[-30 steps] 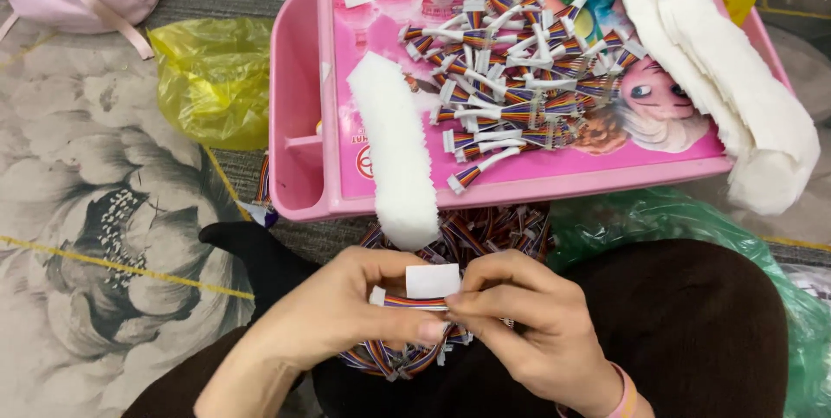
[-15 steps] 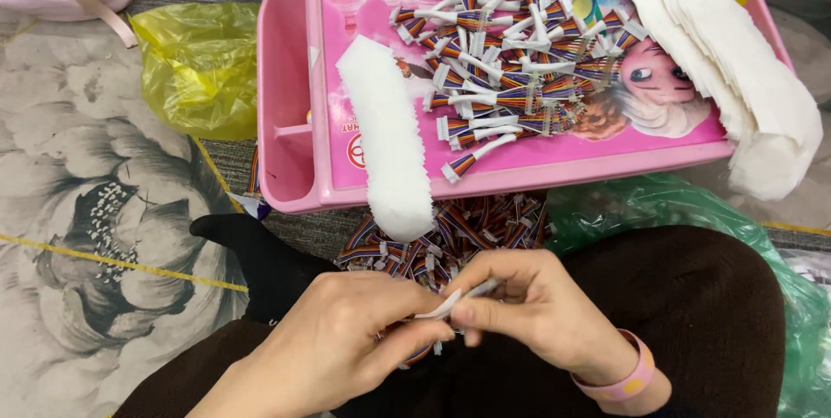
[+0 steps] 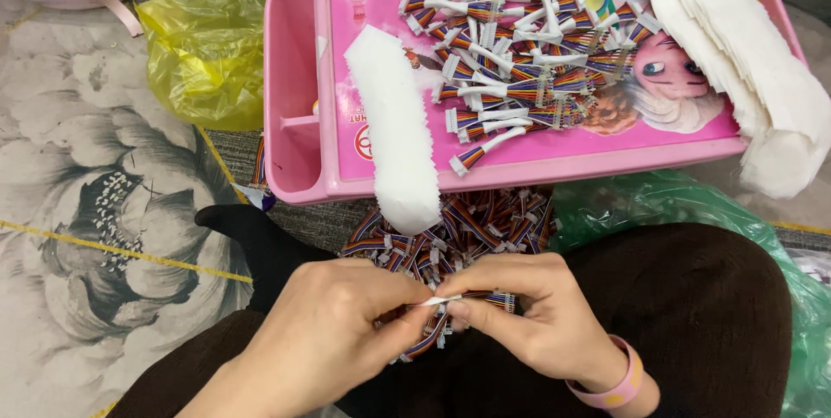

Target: Wrapping small multi-colored wire bundles with white foam strips

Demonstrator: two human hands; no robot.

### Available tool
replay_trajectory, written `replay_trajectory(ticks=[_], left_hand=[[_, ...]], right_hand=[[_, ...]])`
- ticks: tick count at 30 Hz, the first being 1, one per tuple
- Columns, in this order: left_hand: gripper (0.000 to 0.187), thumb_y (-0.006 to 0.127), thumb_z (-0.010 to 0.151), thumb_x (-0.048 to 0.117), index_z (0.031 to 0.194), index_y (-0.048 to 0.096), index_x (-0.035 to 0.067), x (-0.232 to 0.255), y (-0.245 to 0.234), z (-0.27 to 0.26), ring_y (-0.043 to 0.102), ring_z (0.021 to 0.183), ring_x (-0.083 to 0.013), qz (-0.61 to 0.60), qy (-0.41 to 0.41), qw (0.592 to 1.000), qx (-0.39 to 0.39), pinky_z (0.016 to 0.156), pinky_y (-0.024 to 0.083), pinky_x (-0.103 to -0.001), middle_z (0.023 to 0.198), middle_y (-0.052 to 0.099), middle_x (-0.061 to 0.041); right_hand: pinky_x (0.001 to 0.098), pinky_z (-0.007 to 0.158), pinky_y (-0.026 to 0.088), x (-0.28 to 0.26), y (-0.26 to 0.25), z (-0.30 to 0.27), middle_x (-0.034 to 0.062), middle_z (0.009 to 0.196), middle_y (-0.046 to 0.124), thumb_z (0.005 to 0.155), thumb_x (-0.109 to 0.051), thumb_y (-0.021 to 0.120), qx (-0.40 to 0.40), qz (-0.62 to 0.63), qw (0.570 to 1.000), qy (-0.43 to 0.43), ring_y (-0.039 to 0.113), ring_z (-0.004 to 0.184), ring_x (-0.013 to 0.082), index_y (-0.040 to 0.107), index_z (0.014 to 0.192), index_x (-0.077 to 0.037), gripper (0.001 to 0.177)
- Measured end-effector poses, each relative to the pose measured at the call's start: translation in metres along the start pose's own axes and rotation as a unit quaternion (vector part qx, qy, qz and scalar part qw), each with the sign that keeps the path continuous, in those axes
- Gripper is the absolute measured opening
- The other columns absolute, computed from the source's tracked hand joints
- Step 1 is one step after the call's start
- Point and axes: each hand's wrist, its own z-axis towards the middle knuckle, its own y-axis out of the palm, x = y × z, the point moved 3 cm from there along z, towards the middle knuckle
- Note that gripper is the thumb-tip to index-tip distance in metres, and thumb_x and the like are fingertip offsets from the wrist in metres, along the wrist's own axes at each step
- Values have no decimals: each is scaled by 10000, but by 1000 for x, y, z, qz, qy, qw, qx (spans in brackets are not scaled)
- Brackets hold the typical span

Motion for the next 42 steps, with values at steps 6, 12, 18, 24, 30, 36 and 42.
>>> replay_trajectory(ticks=[6,12,18,24,30,36,42], left_hand=[[117,667,746,151,846,618,117,8,8,-3,559,597,-191,147,102,982,63,484,454,-304,741,587,-11],[63,644,762,180,727,640,127,2,9,-3,585,568,-205,119,53,992,5,467,470,-321,664,619,7],[104,636,798,192,850,592,114,6,12,-3,491,669,-192,181,161,968,69,533,431,-276,761,535,-17],[162,621,852,220,730,559,134,-13,29,-9,524,533,-198,162,117,977,69,419,433,-307,643,571,-32],[159,698,730,203,863,709,117,3,7,23,654,529,-133,-140,-27,986,88,490,513,-233,710,732,3],[204,613,788,200,919,750,125,7,-24,81,615,528,-63,-158,-133,968,146,468,484,-188,697,748,23],[299,634,769,212,1046,680,109,-6,-15,132,577,812,-198,-38,4,973,230,685,439,-312,996,676,-90]], right_hand=[[242,572,528,5,0,0,89,760,674,758,0,651,18,78,995,65,634,606,161,678,848,19,96],[341,835,515,-22,2,7,34,882,645,698,-30,685,4,-270,946,-180,615,787,205,663,843,-55,149],[210,548,507,-16,-1,6,15,778,696,748,-23,629,-6,-156,987,-37,620,602,125,683,803,-43,80],[408,954,443,-14,1,7,31,791,603,718,-28,649,-82,-295,933,-189,602,704,169,647,895,-52,179],[229,560,515,14,-19,-3,23,764,696,763,-58,608,48,-156,986,22,648,630,129,704,852,-30,133],[232,612,552,35,-46,2,-10,866,778,765,-114,621,186,-161,941,234,684,655,115,704,992,-112,241],[461,879,480,130,-6,-19,69,1143,577,839,-356,618,-260,-493,769,313,552,1048,299,603,1113,-183,324]])
